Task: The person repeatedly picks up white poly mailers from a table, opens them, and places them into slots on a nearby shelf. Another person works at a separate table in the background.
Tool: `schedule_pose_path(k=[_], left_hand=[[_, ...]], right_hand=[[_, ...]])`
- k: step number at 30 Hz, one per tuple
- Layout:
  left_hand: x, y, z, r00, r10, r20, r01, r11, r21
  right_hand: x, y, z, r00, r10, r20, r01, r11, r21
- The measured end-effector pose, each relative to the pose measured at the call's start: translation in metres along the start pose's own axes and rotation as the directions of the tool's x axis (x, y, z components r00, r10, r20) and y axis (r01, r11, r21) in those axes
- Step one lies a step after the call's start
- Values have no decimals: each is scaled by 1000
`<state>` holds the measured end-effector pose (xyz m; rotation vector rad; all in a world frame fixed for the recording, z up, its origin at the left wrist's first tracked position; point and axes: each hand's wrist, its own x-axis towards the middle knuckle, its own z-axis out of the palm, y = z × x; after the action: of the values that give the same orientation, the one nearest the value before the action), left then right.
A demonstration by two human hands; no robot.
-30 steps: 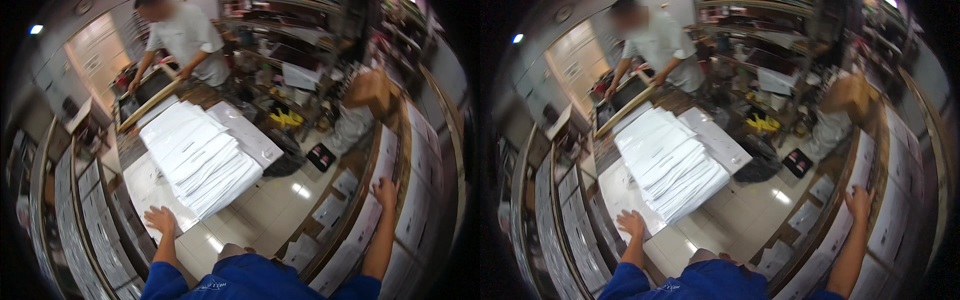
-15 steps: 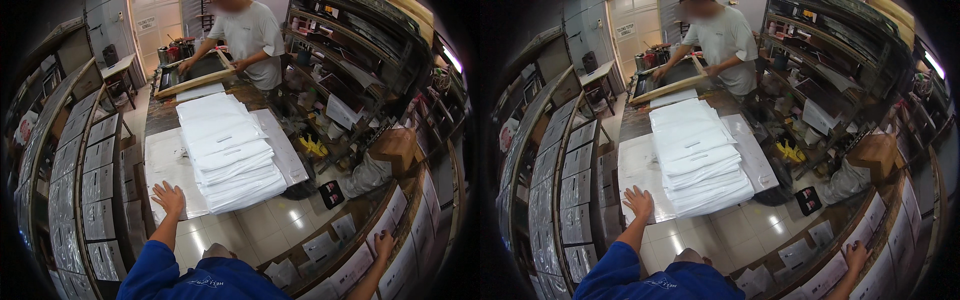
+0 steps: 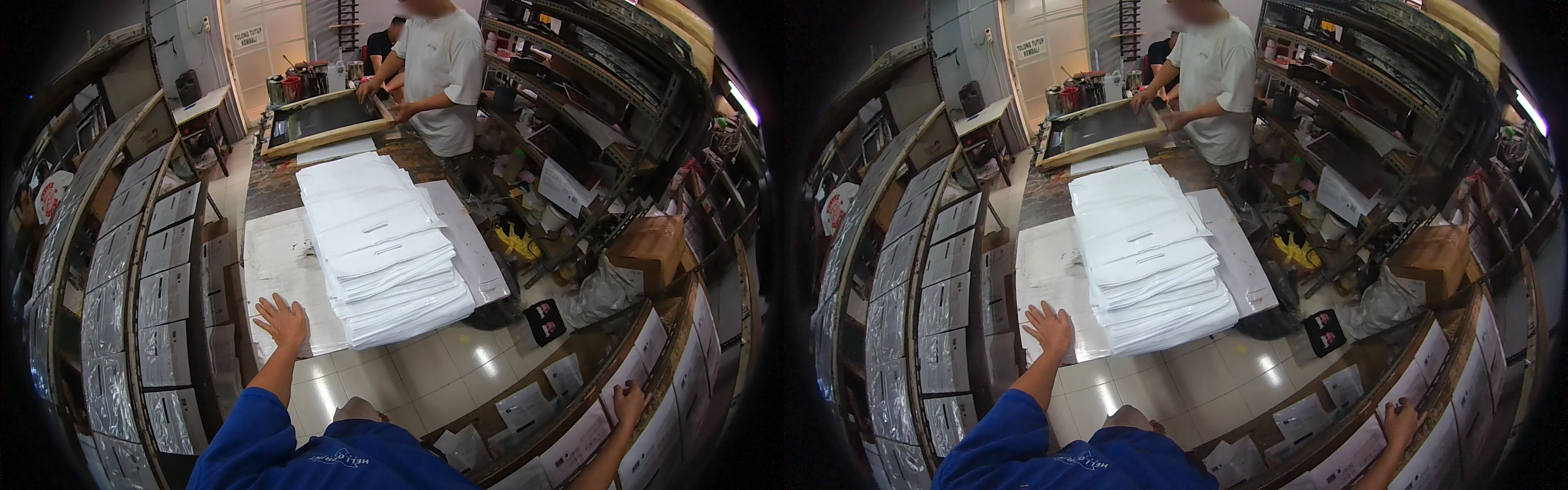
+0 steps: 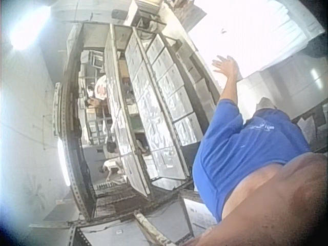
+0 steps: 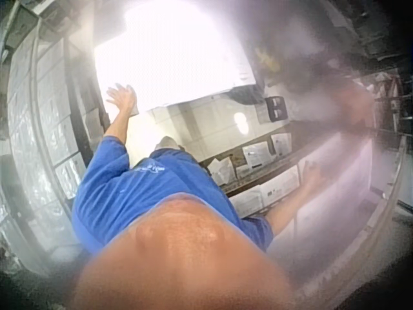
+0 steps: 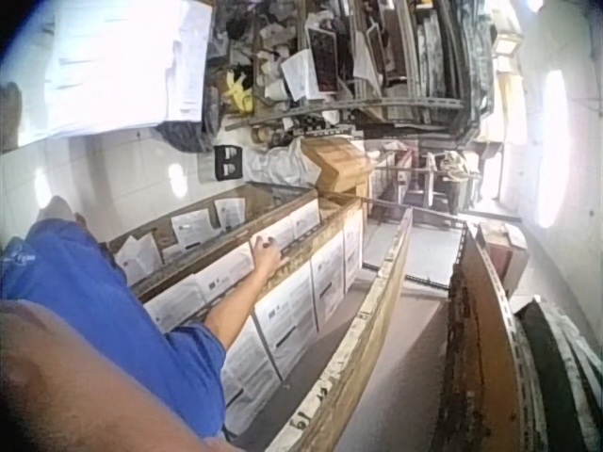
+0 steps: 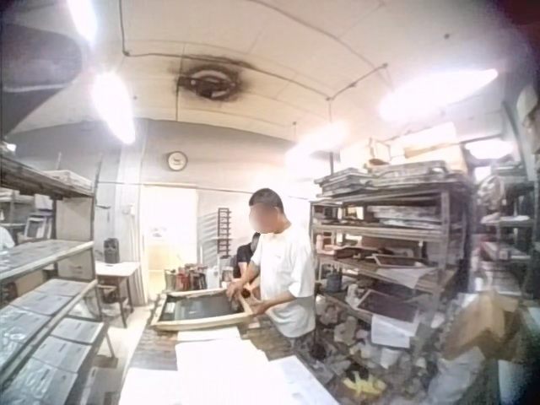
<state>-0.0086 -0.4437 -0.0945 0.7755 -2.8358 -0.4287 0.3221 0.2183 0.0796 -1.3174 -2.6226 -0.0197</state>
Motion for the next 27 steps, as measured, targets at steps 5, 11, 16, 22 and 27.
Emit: schedule_pose_path(k=[5, 11, 16, 22, 27], left_hand=[[0, -5, 6, 1000, 15, -25, -15, 1000, -5], [0, -3, 3, 1000, 0, 15, 0, 1000, -13], [0, 1, -3, 1000, -9, 18, 9, 1000, -8], [-1, 0, -2, 1000, -9, 18, 9, 1000, -21], [-1, 0, -1, 1000, -3, 15, 3, 1000, -7]], right_hand=[[0, 0, -2, 1000, -24, 3, 24, 1000, 8], [0, 0, 1, 999, -32, -24, 32, 999, -4], [-2, -3, -4, 999, -34, -4, 33, 999, -33], [-1, -4, -6, 999, -32, 12, 33, 999, -31], [2, 6, 3, 999, -36, -19, 36, 999, -3]])
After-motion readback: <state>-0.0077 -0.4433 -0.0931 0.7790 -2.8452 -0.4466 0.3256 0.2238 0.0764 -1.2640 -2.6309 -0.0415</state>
